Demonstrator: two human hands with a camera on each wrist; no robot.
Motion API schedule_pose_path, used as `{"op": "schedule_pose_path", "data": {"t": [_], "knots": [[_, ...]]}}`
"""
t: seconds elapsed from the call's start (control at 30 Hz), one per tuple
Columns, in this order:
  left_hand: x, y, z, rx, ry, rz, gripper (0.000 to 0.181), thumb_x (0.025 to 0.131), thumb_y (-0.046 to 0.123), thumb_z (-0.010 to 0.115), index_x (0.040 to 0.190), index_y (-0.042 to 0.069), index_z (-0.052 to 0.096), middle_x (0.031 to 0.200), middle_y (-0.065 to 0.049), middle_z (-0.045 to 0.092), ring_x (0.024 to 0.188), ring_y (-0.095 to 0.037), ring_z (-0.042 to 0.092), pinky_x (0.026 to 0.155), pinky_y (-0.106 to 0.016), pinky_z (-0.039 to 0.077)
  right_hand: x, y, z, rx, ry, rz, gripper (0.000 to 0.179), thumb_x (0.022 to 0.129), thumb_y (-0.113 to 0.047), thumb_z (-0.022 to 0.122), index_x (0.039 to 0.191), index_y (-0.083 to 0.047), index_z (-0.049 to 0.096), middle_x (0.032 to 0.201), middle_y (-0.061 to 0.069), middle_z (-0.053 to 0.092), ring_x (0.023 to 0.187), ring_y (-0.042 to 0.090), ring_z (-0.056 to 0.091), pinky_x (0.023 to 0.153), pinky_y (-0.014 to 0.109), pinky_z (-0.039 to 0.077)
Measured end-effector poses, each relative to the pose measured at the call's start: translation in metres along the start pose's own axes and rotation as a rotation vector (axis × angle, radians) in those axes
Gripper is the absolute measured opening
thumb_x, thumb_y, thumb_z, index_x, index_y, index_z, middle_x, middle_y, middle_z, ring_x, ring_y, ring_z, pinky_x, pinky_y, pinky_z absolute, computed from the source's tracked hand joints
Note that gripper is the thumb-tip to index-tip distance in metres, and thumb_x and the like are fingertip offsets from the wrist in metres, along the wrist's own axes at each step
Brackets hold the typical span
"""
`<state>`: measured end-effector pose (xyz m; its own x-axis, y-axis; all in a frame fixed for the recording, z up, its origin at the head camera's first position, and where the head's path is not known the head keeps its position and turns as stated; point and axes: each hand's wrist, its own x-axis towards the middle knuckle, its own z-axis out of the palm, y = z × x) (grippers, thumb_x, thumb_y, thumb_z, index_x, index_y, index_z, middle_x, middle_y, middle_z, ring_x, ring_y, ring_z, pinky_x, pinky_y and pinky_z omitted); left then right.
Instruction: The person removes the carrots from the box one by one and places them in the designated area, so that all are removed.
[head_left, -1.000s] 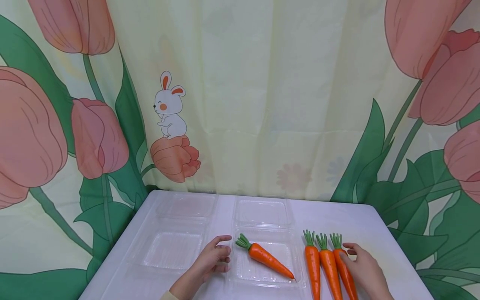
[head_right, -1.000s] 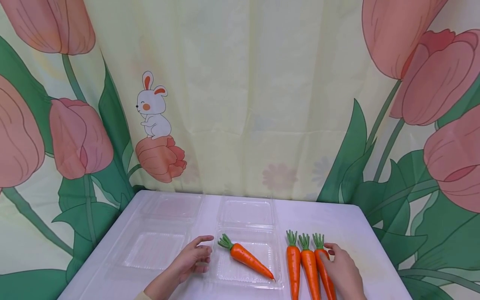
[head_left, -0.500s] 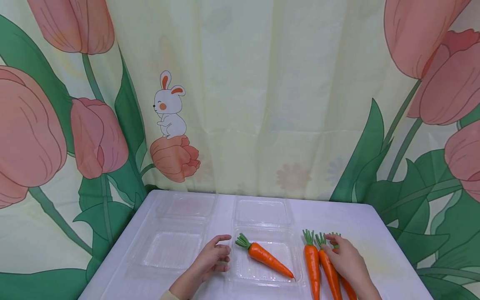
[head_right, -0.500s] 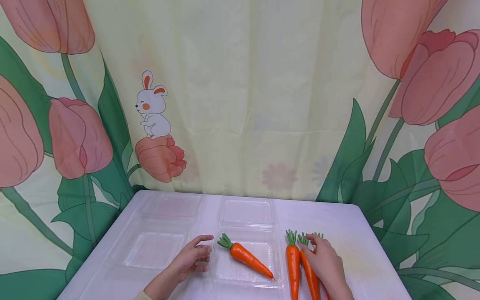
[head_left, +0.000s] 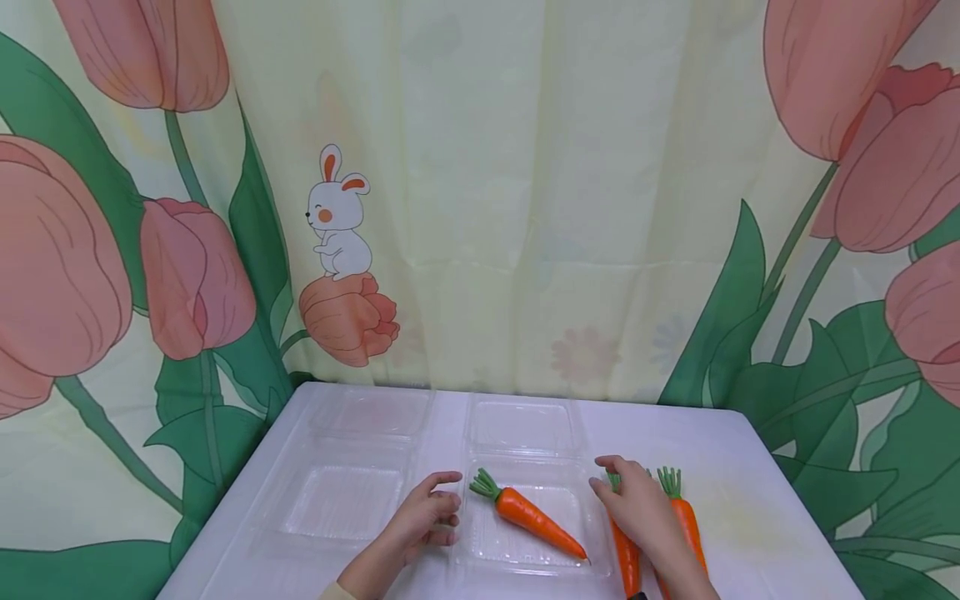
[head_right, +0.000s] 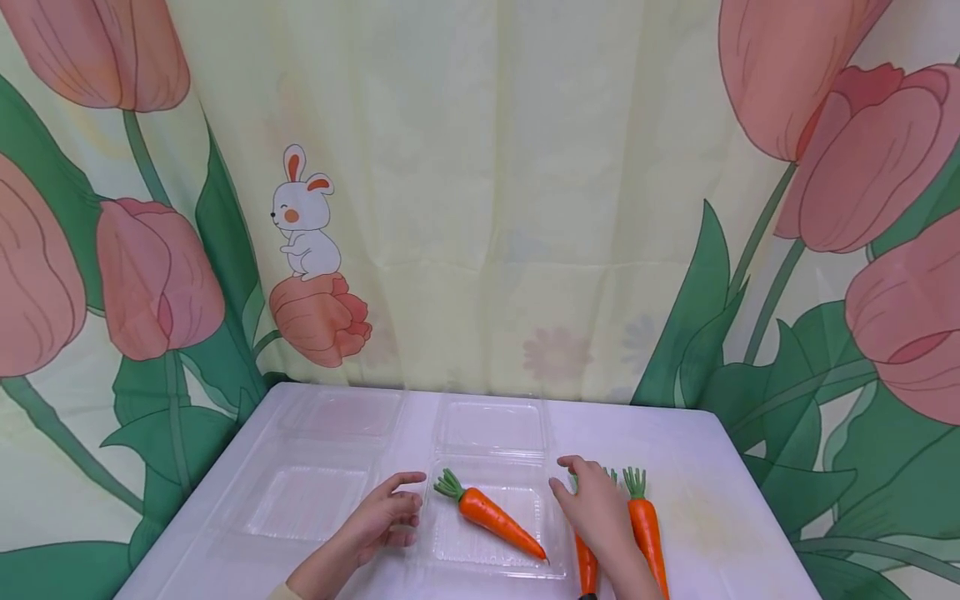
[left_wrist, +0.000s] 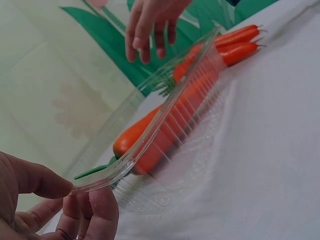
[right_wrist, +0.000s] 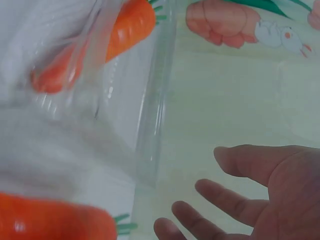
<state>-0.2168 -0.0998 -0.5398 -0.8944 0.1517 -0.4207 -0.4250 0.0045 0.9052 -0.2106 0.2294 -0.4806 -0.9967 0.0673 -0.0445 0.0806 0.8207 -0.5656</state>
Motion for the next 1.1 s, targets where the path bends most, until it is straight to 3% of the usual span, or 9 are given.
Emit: {"op": "schedule_pose_path", "data": {"t": [0.27,0.53,0.93,1.1], "knots": [[-0.001,0.001,0.001,0.010,0.012,-0.008,0.058,0.093,0.005,0.063,0.149,0.007,0.046,0.109,-0.011,0.063,0.081,-0.019,0.063,0.065,-0.029,0.061,-0.004,-0.024,0.020,0.042,0.018,-0.086,0.036,0.094,-0.023,0.073,0.127,-0.008,0.067,0.119,0.015,0.066,0.098,0.031,0.066,0.086,0.052,0.059],[-0.001,0.000,0.000,0.005,0.003,0.001,0.060,0.092,0.006,0.063,0.149,0.006,0.044,0.108,-0.011,0.062,0.081,-0.018,0.063,0.064,-0.028,0.060,-0.007,-0.042,0.044,0.071,-0.005,-0.112,0.039,0.090,-0.022,0.079,0.125,-0.010,0.068,0.117,0.014,0.067,0.096,0.029,0.066,0.083,0.049,0.060],[0.001,-0.002,-0.001,-0.001,-0.009,0.011,0.060,0.091,0.006,0.063,0.149,0.006,0.045,0.108,-0.011,0.062,0.079,-0.017,0.062,0.063,-0.028,0.060,-0.010,-0.039,0.067,0.098,-0.131,-0.102,0.045,0.084,-0.018,0.083,0.126,-0.012,0.067,0.112,0.010,0.066,0.093,0.025,0.063,0.082,0.049,0.058],[0.001,-0.002,0.000,0.001,0.001,0.007,0.060,0.092,0.006,0.063,0.149,0.006,0.045,0.108,-0.011,0.062,0.079,-0.017,0.062,0.063,-0.028,0.060,-0.007,-0.037,0.074,0.035,-0.165,-0.105,0.045,0.083,-0.021,0.085,0.123,-0.014,0.068,0.107,0.006,0.068,0.090,0.023,0.062,0.082,0.050,0.057]]}}
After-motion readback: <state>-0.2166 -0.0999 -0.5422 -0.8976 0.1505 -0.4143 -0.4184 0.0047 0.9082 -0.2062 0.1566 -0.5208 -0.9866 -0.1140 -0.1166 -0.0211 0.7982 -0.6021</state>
